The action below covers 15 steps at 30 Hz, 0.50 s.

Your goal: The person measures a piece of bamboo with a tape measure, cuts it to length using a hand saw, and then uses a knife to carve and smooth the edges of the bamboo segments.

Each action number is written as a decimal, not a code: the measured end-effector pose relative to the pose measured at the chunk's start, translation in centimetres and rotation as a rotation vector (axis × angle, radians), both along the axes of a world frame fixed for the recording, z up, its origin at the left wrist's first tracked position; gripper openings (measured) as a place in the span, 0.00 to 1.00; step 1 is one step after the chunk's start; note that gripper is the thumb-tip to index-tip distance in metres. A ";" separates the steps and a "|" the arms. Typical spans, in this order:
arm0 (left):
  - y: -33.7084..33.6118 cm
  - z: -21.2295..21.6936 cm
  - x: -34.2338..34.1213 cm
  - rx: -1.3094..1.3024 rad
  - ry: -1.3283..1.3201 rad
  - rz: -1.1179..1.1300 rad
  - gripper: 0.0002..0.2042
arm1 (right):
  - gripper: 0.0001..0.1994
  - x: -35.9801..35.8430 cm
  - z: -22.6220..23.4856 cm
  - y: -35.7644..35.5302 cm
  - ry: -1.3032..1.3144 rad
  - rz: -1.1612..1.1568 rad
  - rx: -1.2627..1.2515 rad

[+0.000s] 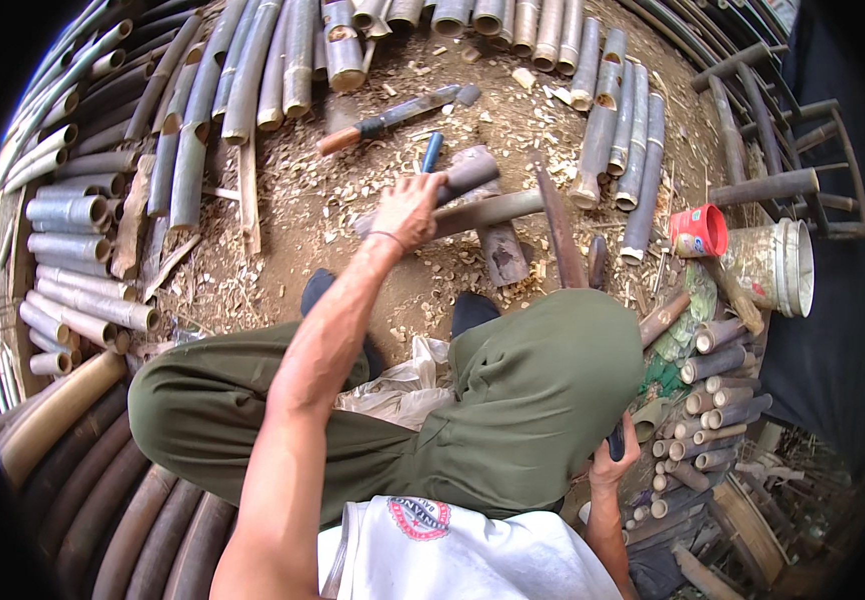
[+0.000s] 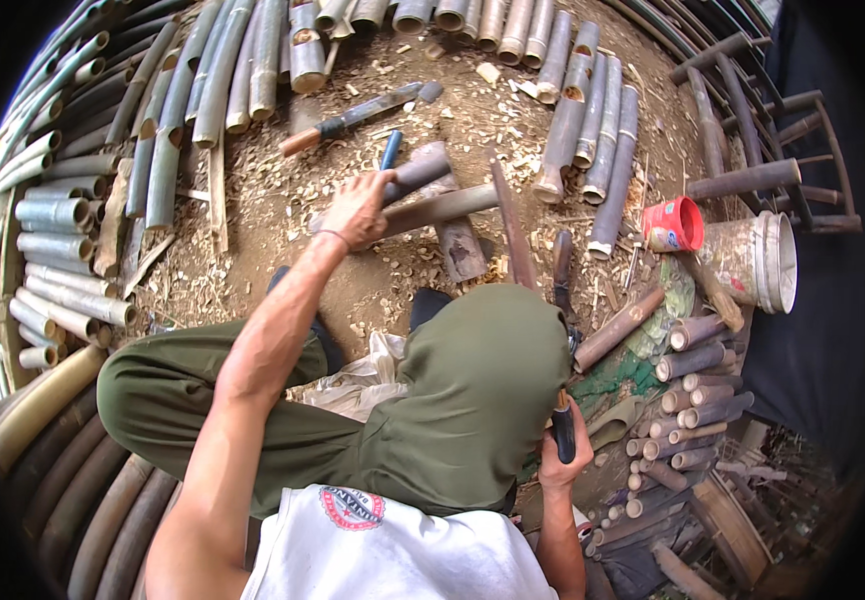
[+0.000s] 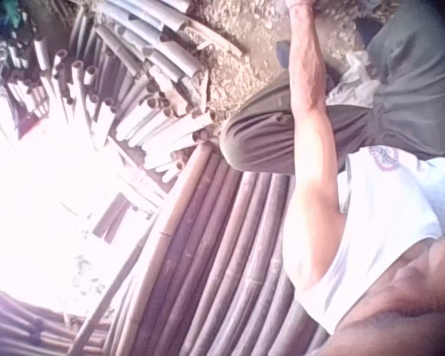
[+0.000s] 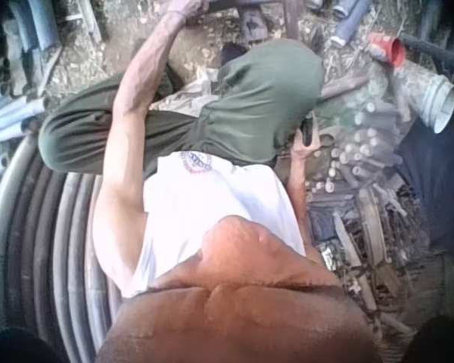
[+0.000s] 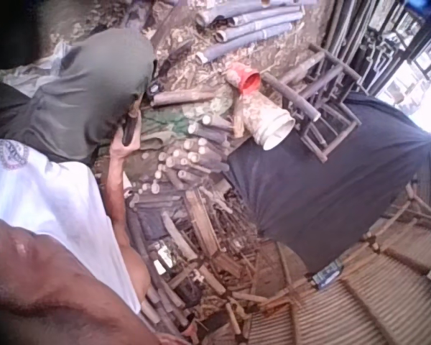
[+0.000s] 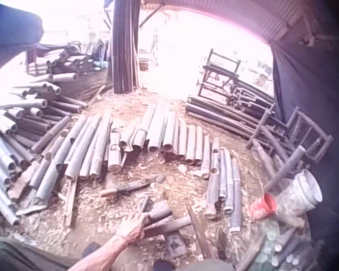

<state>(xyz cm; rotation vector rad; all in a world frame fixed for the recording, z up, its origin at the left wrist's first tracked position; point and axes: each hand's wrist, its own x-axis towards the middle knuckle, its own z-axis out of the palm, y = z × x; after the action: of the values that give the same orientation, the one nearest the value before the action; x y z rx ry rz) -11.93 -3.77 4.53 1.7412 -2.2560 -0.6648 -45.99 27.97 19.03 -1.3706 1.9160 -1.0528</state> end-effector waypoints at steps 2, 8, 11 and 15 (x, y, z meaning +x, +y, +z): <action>1.1 -1.5 -0.6 -0.072 0.058 0.060 0.32 | 0.28 0.1 0.1 -0.2 -0.015 0.010 -0.029; 2.1 -2.8 -2.5 -0.132 -0.020 0.080 0.31 | 0.30 -1.3 0.2 1.0 0.083 -0.006 -0.023; 1.6 -2.9 -2.5 -0.093 -0.004 0.149 0.27 | 0.31 -0.8 1.3 0.1 0.158 0.056 0.008; 1.2 -3.1 -2.5 -0.071 0.065 0.212 0.25 | 0.28 -0.9 1.5 -0.1 0.305 0.122 -0.032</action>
<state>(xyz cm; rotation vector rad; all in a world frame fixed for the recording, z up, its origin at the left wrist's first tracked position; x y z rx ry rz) -14.41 -2.55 1.41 1.8622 -1.9912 -0.5804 -46.89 27.83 20.57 -1.7257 2.0019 -0.8585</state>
